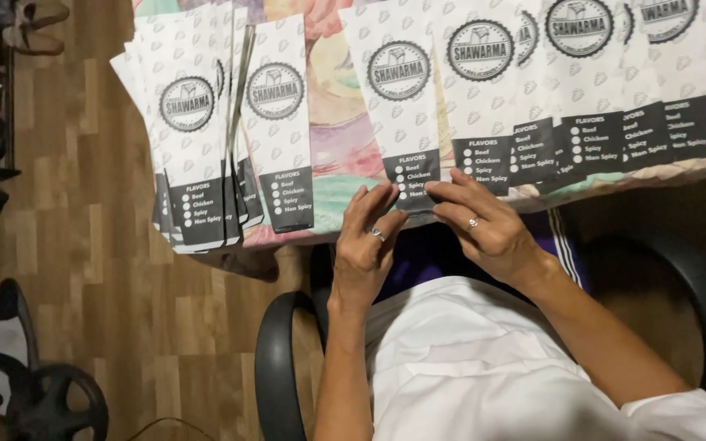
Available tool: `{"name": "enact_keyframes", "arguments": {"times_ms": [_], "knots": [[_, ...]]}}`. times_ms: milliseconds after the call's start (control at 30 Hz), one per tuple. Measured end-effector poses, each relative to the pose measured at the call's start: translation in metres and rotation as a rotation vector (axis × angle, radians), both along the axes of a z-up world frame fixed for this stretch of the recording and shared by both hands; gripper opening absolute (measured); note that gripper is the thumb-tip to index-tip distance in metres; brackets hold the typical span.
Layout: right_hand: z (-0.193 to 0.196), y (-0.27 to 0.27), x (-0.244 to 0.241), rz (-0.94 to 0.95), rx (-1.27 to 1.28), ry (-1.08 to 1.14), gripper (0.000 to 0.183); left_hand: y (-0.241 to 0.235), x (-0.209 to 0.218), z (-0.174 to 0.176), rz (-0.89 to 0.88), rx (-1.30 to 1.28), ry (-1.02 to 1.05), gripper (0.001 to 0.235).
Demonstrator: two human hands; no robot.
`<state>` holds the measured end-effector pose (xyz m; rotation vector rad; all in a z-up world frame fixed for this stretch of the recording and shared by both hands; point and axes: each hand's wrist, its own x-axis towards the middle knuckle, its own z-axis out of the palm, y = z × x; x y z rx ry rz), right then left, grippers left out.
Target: Folding and gluing paper food wrappers at a workspace.
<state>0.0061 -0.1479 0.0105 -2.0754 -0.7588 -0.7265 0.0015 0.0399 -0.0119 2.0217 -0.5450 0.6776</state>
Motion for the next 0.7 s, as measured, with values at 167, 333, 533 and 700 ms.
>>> {"name": "enact_keyframes", "arguments": {"times_ms": [167,333,533,700], "knots": [[0.006,0.002,-0.001,-0.032,-0.009,0.035,0.003,-0.004,0.001,0.0,0.013,-0.039,0.068,0.006],[0.01,0.009,-0.002,-0.104,0.071,0.157,0.008,-0.009,0.0,0.009,0.03,-0.061,0.182,0.009],[0.007,0.01,0.002,-0.12,0.105,0.206,0.013,-0.018,0.004,0.011,0.141,-0.086,0.253,0.012],[0.015,0.009,0.005,-0.114,0.128,0.249,0.017,-0.025,0.004,0.008,0.202,-0.122,0.254,0.02]]}}
